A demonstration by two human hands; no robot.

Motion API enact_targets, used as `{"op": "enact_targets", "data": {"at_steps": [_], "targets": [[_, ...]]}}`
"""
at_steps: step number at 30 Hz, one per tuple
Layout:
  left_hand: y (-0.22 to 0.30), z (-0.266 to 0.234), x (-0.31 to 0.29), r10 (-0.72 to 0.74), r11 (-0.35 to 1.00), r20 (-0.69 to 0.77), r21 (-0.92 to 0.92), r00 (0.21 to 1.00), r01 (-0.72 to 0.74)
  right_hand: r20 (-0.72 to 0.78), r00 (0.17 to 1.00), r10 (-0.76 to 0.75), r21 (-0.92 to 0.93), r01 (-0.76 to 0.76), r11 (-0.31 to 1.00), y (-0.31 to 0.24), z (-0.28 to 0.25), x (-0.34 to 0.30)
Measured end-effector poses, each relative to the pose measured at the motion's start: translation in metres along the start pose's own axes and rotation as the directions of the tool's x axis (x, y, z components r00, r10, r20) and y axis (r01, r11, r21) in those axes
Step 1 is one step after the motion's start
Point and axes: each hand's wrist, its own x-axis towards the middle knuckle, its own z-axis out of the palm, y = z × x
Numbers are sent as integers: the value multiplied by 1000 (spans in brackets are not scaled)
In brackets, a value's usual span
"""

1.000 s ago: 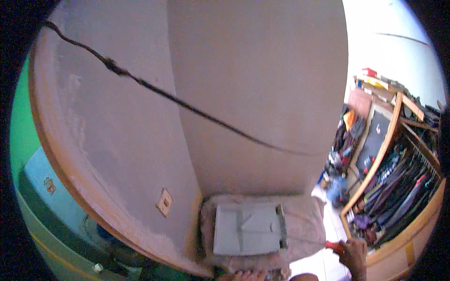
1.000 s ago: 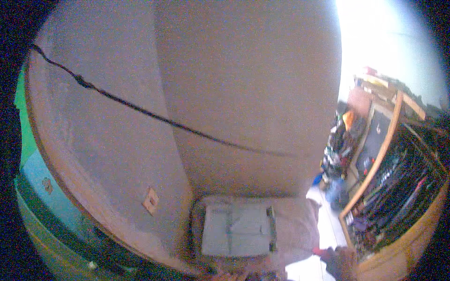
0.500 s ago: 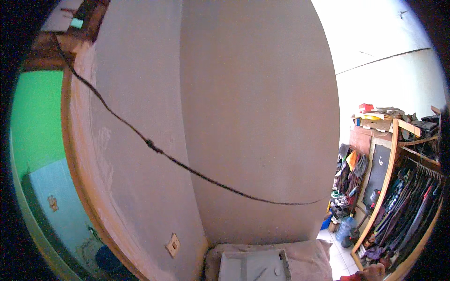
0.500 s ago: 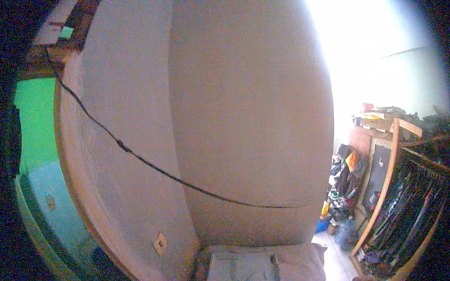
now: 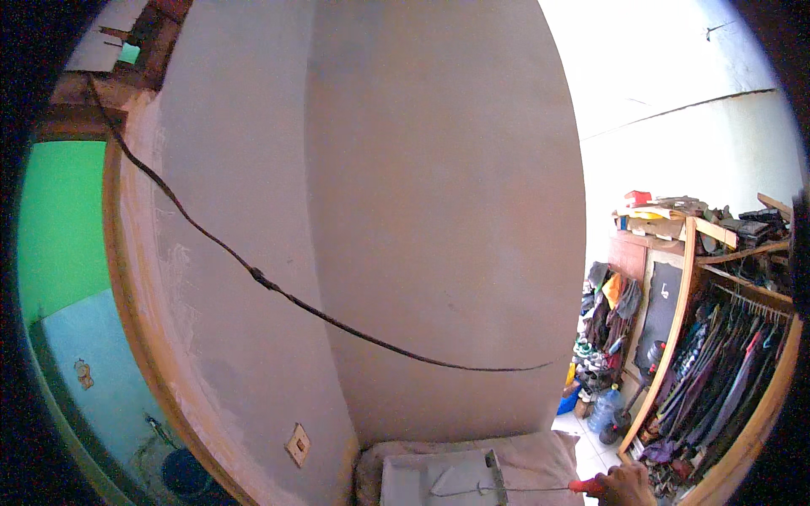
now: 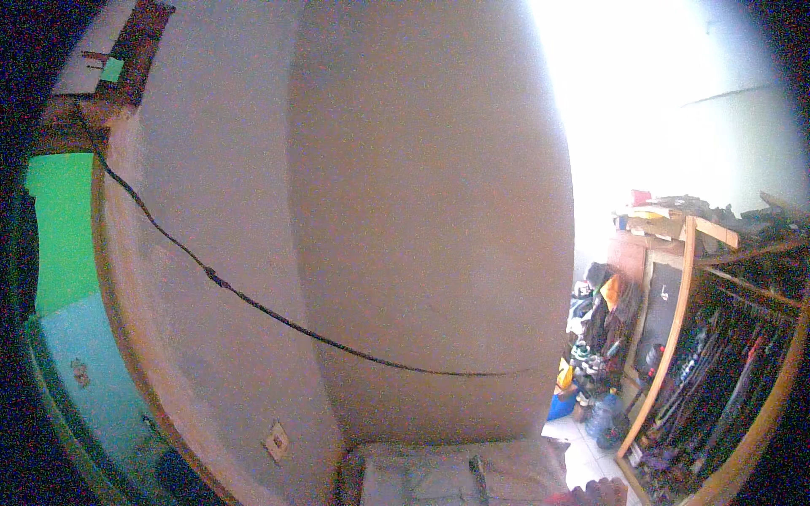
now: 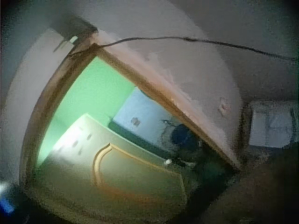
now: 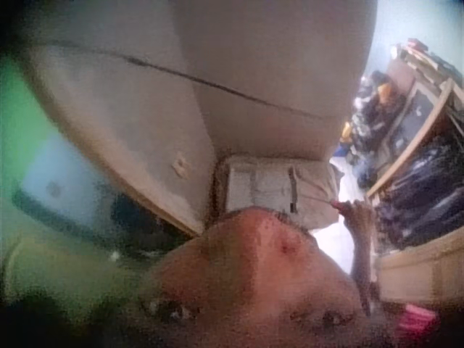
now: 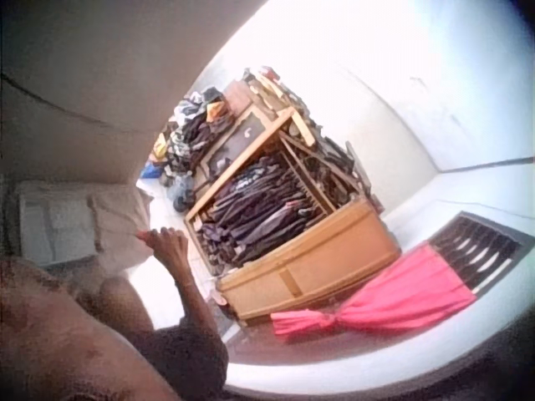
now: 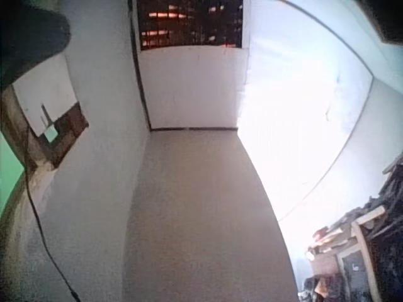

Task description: The person paints a wall using a paint roller attached to an extension pole. They repeatedly dip the roller into a paint tray and apply paint in vertical strokes along the wall surface.

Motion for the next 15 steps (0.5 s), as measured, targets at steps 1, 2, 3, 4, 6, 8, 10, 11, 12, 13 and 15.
{"op": "enact_targets", "data": {"at_steps": [1, 2, 3, 4, 6, 8, 10, 11, 12, 13, 15], "targets": [[-1, -1, -3, -11, 1000, -10, 8, 1000, 11, -10, 1000, -7, -38, 7, 999, -2, 1, 0], [0, 0, -11, -2, 1000, -4, 12, 1000, 2, -10, 1000, -3, -101, 2, 995, -3, -5, -10], [-1, -5, -13, 6, 1000, -18, 24, 1000, -5, -41, 999, 3, -150, -9, 989, -1, -11, -9], [-4, -6, -13, -21, 999, 13, 43, 1000, 21, -36, 999, -21, -160, 15, 987, 0, -8, -3], [-8, -6, -14, -67, 992, 28, 108, 997, 63, -27, 998, -53, -158, 49, 986, -9, -12, 21], [-10, -4, -14, -20, 998, 76, 55, 997, 16, 56, 998, -30, -157, 39, 987, -3, -27, 15], [-12, -4, -13, -58, 997, 186, -40, 981, 67, 239, 969, 69, -66, -55, 996, -6, -46, 30], [-10, -9, -11, -51, 994, 230, -87, 972, 73, 277, 948, 154, -99, -132, 986, 0, -64, 30], [-6, -15, -10, -57, 995, 266, -65, 962, 77, 282, 942, 181, -57, -172, 983, 6, -71, 26], [-1, -17, -5, -46, 997, 284, -45, 958, 61, 289, 938, 190, -3, -197, 980, 9, -72, 28], [-8, -18, -16, -77, 996, 253, -25, 964, 86, 424, 901, 89, -38, -80, 996, -15, -65, 57]]}}
